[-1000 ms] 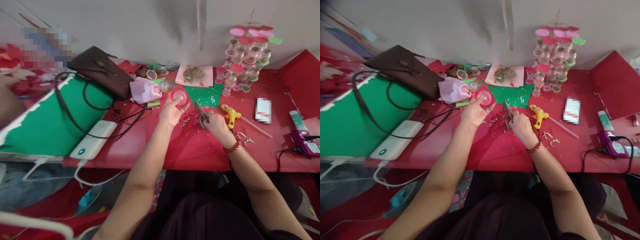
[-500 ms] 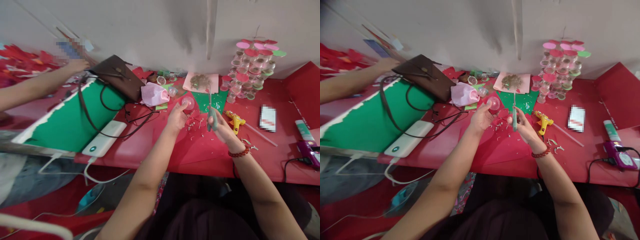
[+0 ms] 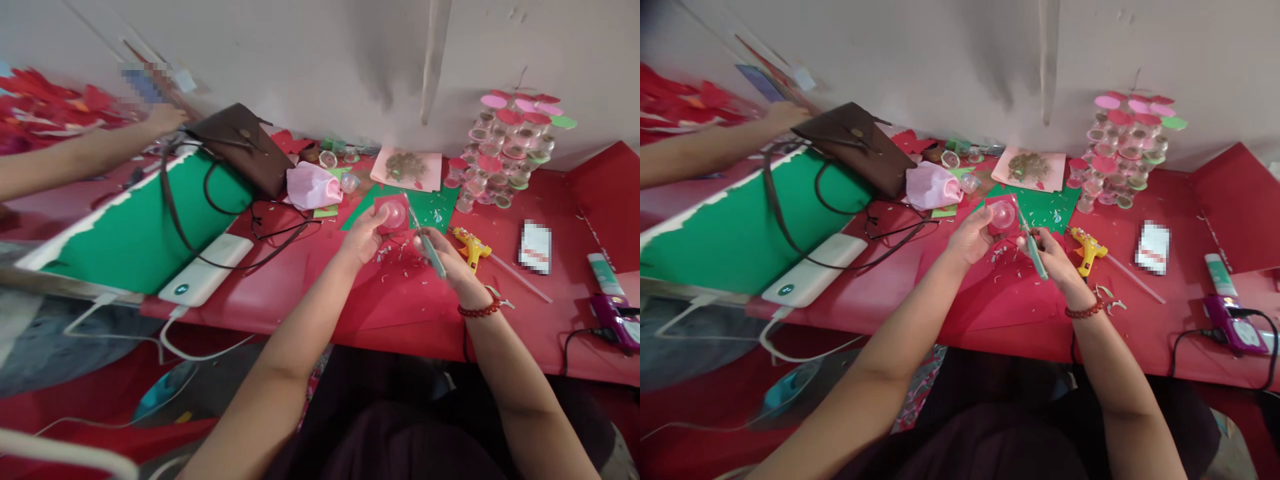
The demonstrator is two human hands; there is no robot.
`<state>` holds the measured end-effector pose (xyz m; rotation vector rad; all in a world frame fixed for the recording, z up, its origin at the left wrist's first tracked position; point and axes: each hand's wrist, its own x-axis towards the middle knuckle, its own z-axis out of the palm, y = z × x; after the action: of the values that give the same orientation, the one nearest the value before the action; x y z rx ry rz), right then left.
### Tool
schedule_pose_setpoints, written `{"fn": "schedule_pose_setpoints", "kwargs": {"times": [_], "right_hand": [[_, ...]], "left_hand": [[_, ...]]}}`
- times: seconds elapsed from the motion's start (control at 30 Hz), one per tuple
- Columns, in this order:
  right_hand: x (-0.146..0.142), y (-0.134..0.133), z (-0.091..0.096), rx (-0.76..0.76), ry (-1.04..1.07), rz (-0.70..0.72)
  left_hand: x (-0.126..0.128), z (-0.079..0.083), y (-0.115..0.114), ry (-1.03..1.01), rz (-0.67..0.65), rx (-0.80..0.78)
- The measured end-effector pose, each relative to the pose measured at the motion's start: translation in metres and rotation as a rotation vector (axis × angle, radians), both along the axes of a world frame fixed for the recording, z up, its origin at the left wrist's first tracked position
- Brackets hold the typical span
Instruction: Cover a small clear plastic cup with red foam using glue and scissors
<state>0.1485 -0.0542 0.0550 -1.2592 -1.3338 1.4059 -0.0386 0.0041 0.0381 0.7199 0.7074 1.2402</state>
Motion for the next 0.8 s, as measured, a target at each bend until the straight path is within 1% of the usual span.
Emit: {"fn": "schedule_pose_setpoints", "kwargs": {"times": [0.1,0.3,0.53,0.8], "right_hand": [[-0.0002,-0.0005,-0.0008,0.022,-0.047,0.059],[0.0008,0.0012,-0.0021,0.023,0.028,0.044],[0.0002,0.0021,-0.006,-0.003,0.127,0.036],[-0.0017,0.002,-0.0027,-0.046,0.185,0.012]], "left_hand": [[-0.0002,0.0013,-0.0006,-0.023,-0.007,0.014],[0.0002,0.0033,-0.0023,-0.025,-0.023,-0.004],[0.0,0.0035,-0.0012,-0.027,-0.003,-0.018],[-0.0048,0.0066,-0.0015,-0.007,-0.016,-0.028]]}}
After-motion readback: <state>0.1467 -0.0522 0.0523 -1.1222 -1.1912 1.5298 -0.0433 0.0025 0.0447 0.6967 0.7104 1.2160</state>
